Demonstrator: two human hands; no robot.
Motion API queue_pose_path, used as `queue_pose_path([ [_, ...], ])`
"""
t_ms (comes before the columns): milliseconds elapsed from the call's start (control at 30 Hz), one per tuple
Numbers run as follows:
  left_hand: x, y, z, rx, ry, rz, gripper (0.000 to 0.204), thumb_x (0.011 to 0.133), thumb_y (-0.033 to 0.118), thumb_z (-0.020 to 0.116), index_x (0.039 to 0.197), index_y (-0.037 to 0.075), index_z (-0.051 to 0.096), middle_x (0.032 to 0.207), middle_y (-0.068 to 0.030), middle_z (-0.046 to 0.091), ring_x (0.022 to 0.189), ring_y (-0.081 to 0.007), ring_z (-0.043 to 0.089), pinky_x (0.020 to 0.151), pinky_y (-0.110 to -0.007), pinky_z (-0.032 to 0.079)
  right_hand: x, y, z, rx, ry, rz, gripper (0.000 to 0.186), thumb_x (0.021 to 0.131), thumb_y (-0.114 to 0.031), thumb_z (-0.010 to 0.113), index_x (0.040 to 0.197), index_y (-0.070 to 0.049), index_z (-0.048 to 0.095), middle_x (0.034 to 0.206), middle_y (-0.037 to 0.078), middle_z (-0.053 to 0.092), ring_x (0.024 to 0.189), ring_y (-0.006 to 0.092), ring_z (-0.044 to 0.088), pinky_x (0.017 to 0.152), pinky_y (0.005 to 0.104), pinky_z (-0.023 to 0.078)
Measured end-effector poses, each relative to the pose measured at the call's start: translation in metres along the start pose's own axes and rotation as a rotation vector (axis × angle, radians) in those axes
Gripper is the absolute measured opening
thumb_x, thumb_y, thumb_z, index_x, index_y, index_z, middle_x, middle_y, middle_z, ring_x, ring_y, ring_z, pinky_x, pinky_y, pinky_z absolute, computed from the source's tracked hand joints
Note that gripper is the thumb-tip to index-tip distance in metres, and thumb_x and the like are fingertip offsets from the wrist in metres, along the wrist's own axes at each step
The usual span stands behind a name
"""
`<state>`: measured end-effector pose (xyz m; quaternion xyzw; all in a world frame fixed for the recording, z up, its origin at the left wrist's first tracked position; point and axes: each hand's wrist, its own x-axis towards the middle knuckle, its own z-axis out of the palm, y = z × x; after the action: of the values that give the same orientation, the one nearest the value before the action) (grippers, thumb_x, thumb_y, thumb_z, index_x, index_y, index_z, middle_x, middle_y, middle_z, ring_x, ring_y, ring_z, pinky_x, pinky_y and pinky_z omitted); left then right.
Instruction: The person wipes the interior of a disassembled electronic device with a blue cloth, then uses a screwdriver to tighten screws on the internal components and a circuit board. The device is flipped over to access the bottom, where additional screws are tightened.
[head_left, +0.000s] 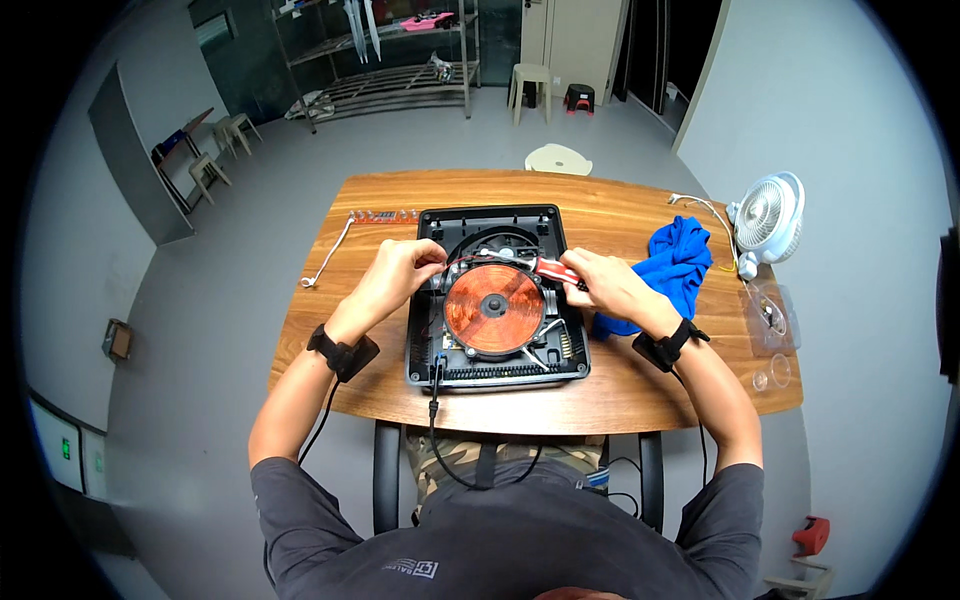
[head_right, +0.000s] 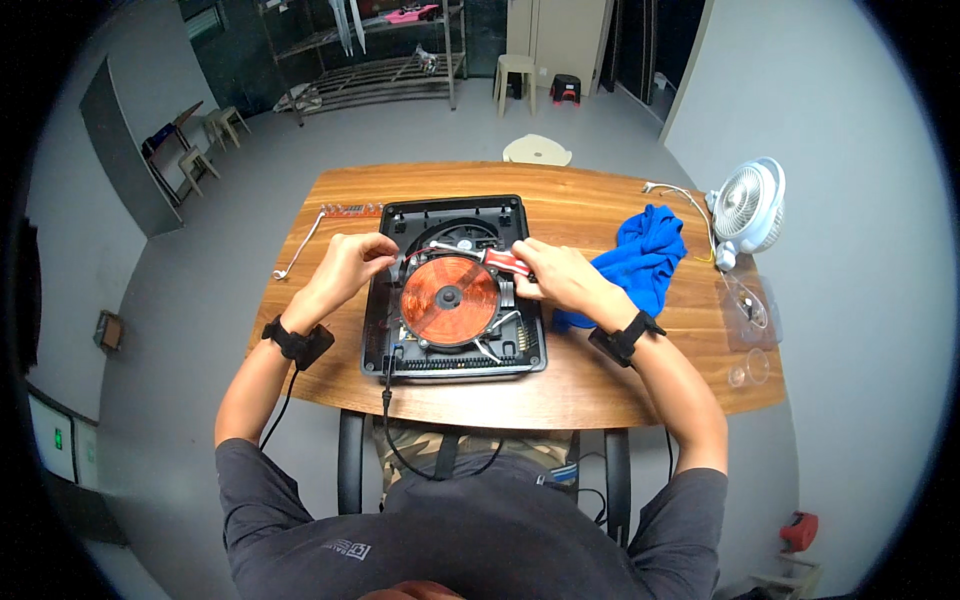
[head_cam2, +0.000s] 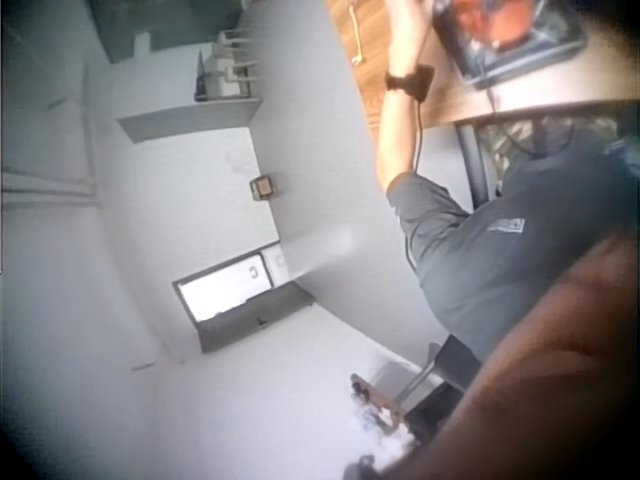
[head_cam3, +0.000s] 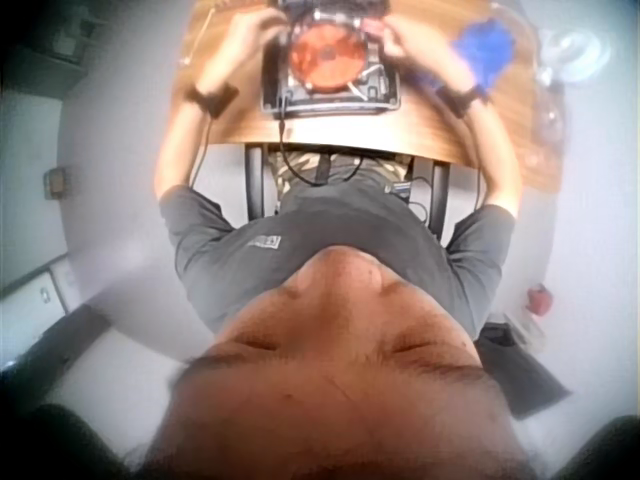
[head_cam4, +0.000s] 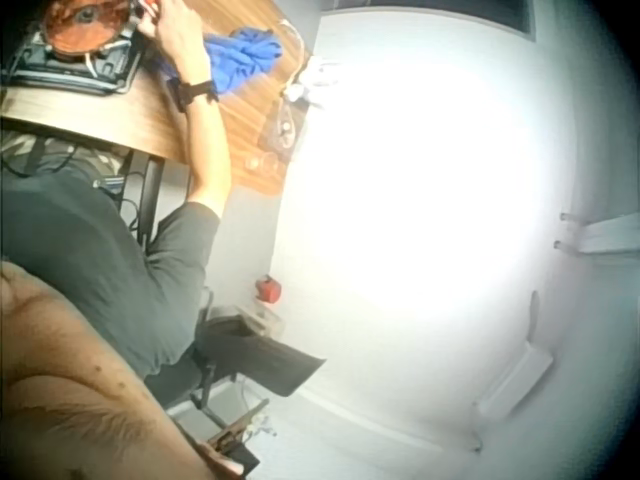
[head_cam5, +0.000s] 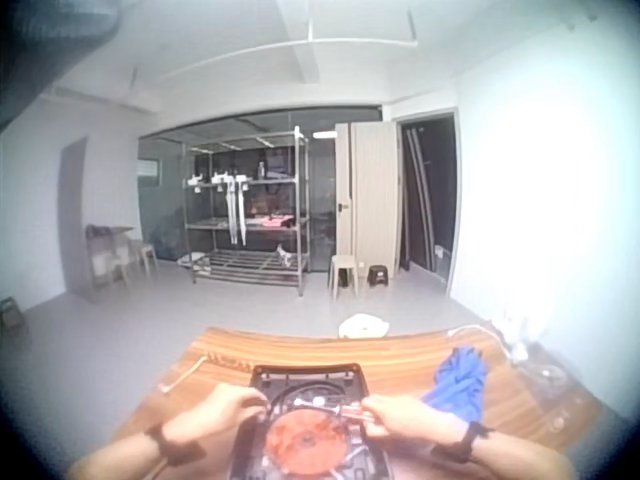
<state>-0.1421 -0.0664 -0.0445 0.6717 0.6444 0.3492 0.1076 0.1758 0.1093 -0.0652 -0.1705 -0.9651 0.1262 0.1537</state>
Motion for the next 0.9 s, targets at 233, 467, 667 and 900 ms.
queue_pose_path([
  [233, -0.008, 0.003, 0.001, -0.028, -0.045, 0.013, 0.021, 0.09, 0.005, 0.076, 0.111, 0.0, 0.077, 0.098, -0.017, 0.078, 0.089, -0.0231, 0.078, 0.08, -0.033, 0.062, 0.003, -0.019, 0.008, 0.039, -0.013, -0.103, 0.03, 0.094, -0.024, 0.067, 0.111, -0.003, 0.053, 0.098, 0.02, 0.059, 0.086, 0.0449, 0.063, 0.073, 0.0506, 0.053],
  [467, -0.007, 0.004, 0.011, -0.022, -0.051, 0.123, 0.02, 0.09, 0.004, 0.076, 0.11, -0.001, 0.077, 0.098, -0.0166, 0.079, 0.086, -0.0201, 0.078, 0.078, -0.03, 0.062, 0.002, -0.023, 0.01, 0.02, 0.01, -0.108, 0.03, 0.093, -0.023, 0.068, 0.111, -0.004, 0.054, 0.096, 0.019, 0.06, 0.084, 0.0445, 0.063, 0.072, 0.0508, 0.053],
  [667, -0.007, 0.002, 0.017, -0.027, -0.043, 0.13, 0.019, 0.089, 0.004, 0.077, 0.108, 0.0, 0.077, 0.094, -0.0167, 0.078, 0.085, -0.0236, 0.078, 0.077, -0.032, 0.062, 0.001, -0.022, 0.01, 0.038, -0.002, -0.102, 0.028, 0.092, -0.021, 0.066, 0.112, -0.005, 0.055, 0.096, 0.02, 0.061, 0.083, 0.0447, 0.064, 0.071, 0.0511, 0.053],
  [900, -0.006, 0.0, 0.023, -0.023, -0.053, 0.184, 0.017, 0.088, 0.004, 0.077, 0.105, 0.0, 0.078, 0.094, -0.017, 0.078, 0.085, -0.0265, 0.077, 0.076, -0.034, 0.062, -0.003, -0.022, 0.012, 0.032, -0.015, -0.074, 0.026, 0.093, -0.021, 0.063, 0.111, -0.005, 0.055, 0.095, 0.019, 0.061, 0.082, 0.0437, 0.064, 0.07, 0.0505, 0.053],
])
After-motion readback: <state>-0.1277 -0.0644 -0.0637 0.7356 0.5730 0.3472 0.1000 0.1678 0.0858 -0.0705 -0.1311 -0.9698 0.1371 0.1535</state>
